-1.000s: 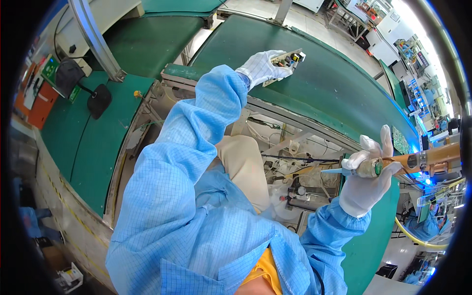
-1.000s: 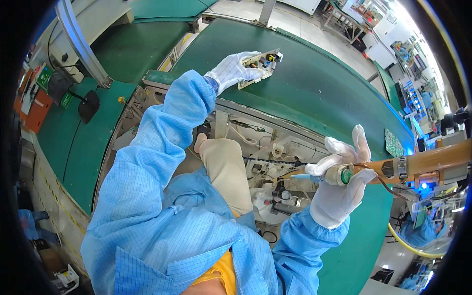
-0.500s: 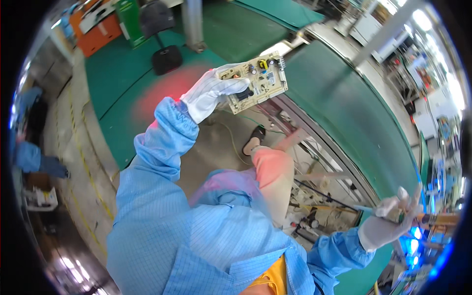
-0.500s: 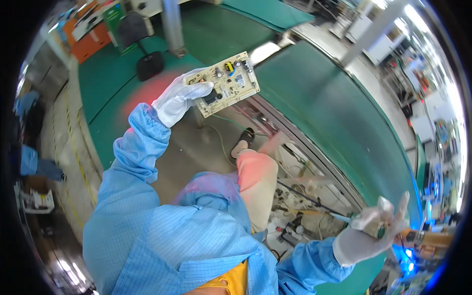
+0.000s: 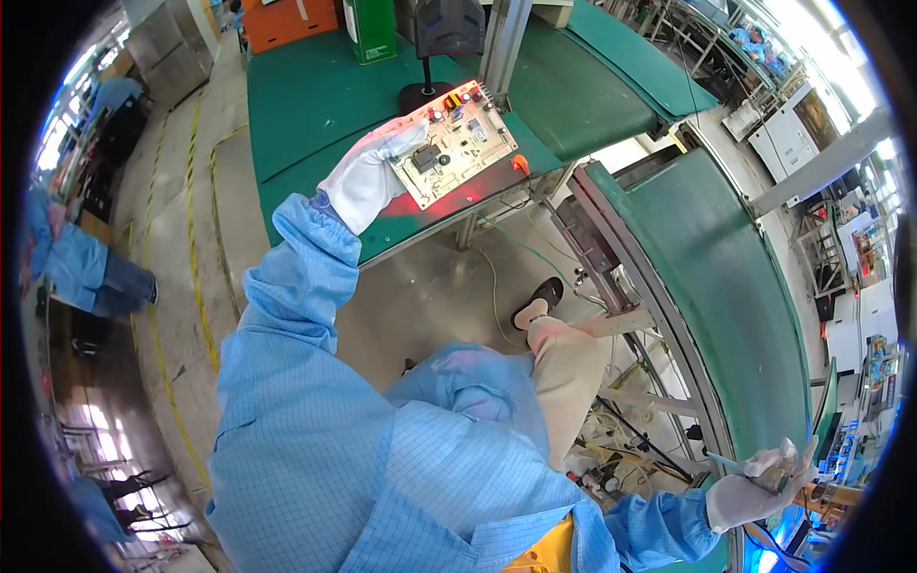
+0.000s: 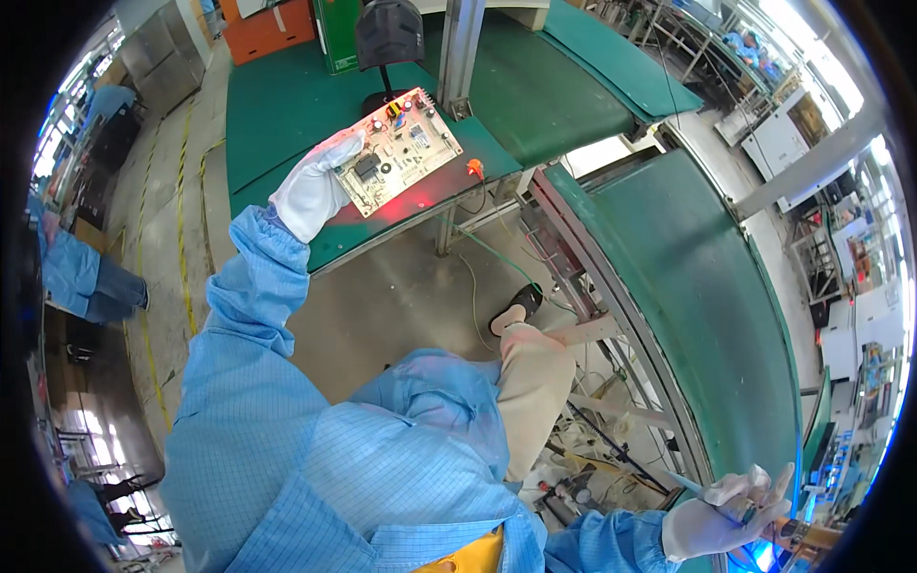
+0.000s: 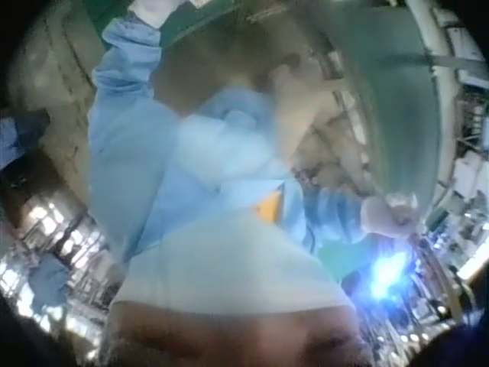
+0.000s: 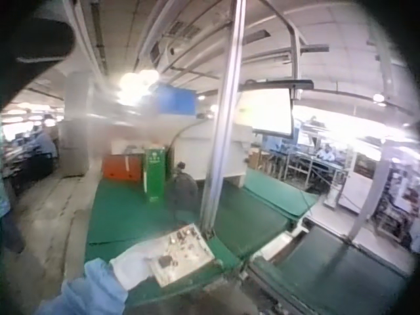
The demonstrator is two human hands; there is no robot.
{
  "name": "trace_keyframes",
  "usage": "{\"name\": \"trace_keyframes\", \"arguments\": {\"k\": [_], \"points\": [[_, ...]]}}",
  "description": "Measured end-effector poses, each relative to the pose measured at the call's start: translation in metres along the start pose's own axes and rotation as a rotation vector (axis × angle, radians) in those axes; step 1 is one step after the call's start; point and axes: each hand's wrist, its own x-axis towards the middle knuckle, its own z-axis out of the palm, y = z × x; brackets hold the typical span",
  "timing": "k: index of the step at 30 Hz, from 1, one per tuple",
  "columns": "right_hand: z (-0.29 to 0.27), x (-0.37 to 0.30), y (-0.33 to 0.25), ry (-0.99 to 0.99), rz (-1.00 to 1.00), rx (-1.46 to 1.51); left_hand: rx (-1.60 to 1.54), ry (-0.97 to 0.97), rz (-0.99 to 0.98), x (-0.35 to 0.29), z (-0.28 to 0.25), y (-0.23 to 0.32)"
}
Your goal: Assembling and testing circuit boards using an electric screwdriver at a manual assembly station.
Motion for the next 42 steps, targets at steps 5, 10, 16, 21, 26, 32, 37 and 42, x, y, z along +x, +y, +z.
{"name": "trace_keyframes", "arguments": {"k": [5, 10, 16, 21, 26, 32, 37, 42], "points": [[-0.002, -0.001, -0.003, -0.041, 0.000, -0.009, -0.025, 0.011, 0.001, 0.001, -0.012, 0.000], [0.000, -0.001, -0.003, 0.015, -0.028, -0.063, -0.051, 0.013, -0.026, 0.003, -0.007, 0.001], [0.003, 0.003, -0.001, 0.030, -0.005, -0.032, -0.240, 0.129, 0.090, 0.012, 0.001, 0.004], [0.010, -0.002, 0.000, 0.116, -0.033, -0.074, -0.305, 0.106, 0.171, 0.019, 0.006, 0.002], [0.022, 0.000, -0.004, 0.158, -0.030, -0.179, -0.173, -0.030, 0.120, 0.015, 0.021, -0.008], [0.020, 0.003, 0.000, 0.080, -0.043, -0.181, -0.119, -0.168, -0.147, 0.003, 0.084, -0.042], [0.034, 0.002, 0.001, 0.020, -0.016, -0.193, 0.126, -0.283, -0.380, -0.006, 0.142, -0.075], [0.056, -0.004, -0.003, -0.010, 0.034, -0.176, 0.112, -0.529, -0.524, -0.004, 0.185, -0.123]]}}
